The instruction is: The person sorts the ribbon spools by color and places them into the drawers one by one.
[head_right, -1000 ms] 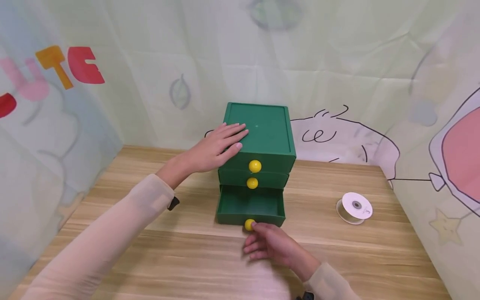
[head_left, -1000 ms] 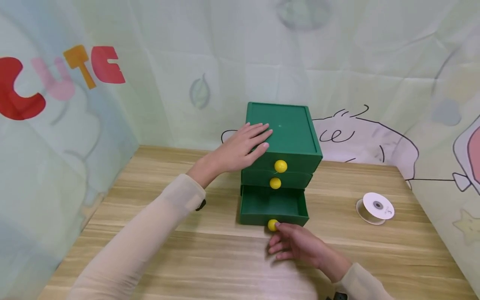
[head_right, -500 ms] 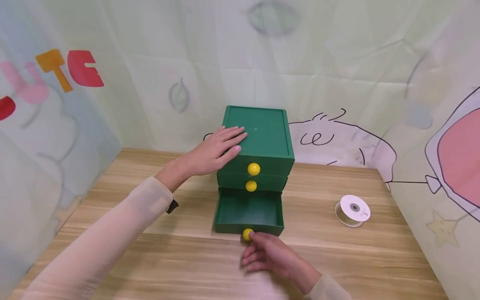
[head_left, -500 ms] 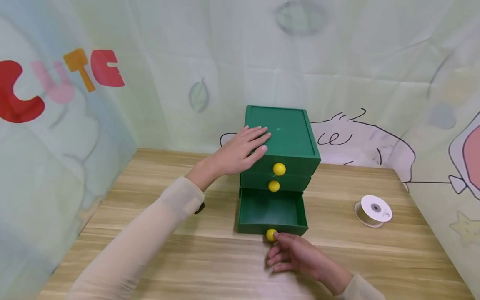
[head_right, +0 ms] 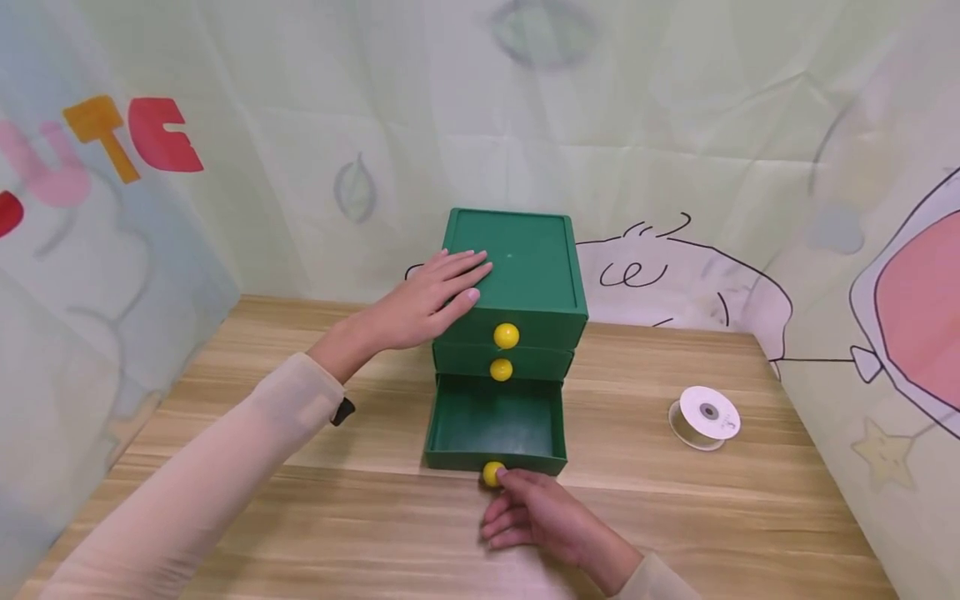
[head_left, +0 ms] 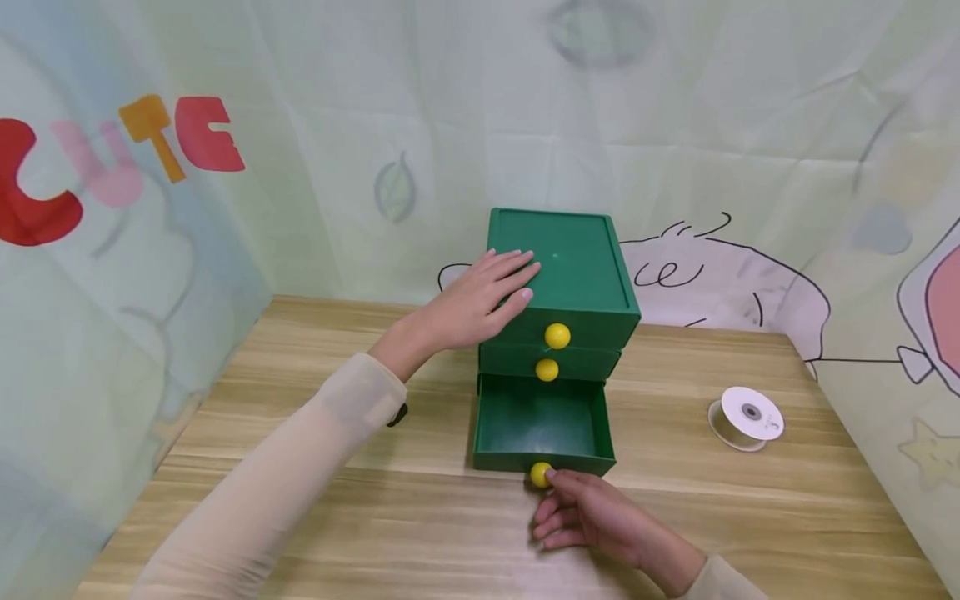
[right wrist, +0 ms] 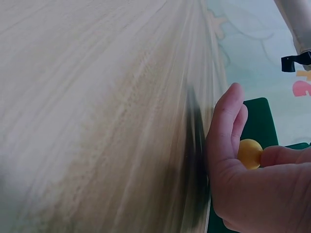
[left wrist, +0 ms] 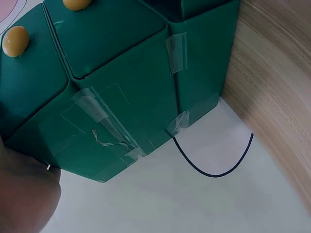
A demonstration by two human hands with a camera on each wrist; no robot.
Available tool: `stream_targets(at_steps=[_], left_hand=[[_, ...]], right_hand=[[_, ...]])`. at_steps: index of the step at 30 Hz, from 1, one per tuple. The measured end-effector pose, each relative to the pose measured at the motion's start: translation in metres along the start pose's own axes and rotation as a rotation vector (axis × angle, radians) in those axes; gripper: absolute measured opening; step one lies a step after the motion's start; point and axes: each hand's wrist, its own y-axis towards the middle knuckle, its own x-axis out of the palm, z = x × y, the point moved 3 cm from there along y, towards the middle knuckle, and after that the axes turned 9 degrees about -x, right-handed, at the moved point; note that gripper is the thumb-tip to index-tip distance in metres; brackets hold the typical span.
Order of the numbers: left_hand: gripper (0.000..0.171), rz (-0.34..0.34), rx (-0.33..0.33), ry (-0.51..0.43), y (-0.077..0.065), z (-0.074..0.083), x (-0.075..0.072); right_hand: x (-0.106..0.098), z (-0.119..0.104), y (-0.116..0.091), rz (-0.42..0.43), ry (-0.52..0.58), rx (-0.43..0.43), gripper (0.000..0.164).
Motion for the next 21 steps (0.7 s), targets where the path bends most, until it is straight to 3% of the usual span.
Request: stream_targets(at_steps=[9, 15, 21], left_hand=[[0.057, 0.013, 0.008, -0.006, 0.001, 0.0, 0.001], [0.057, 0.004, 0.009, -0.009, 0.0, -0.001, 0.002], [0.057, 0.014, 0.019, -0.014, 0.0, -0.002, 0.001]], right_hand=[[-0.015, -0.003, -0.006, -0.037, -0.048, 0.008, 0.044], [-0.046, -0.014, -0.023, -0.12, -0.214, -0.024, 0.045], [-0.073, -0.034, -0.043, -0.124, -0.406, -0.045, 0.042]])
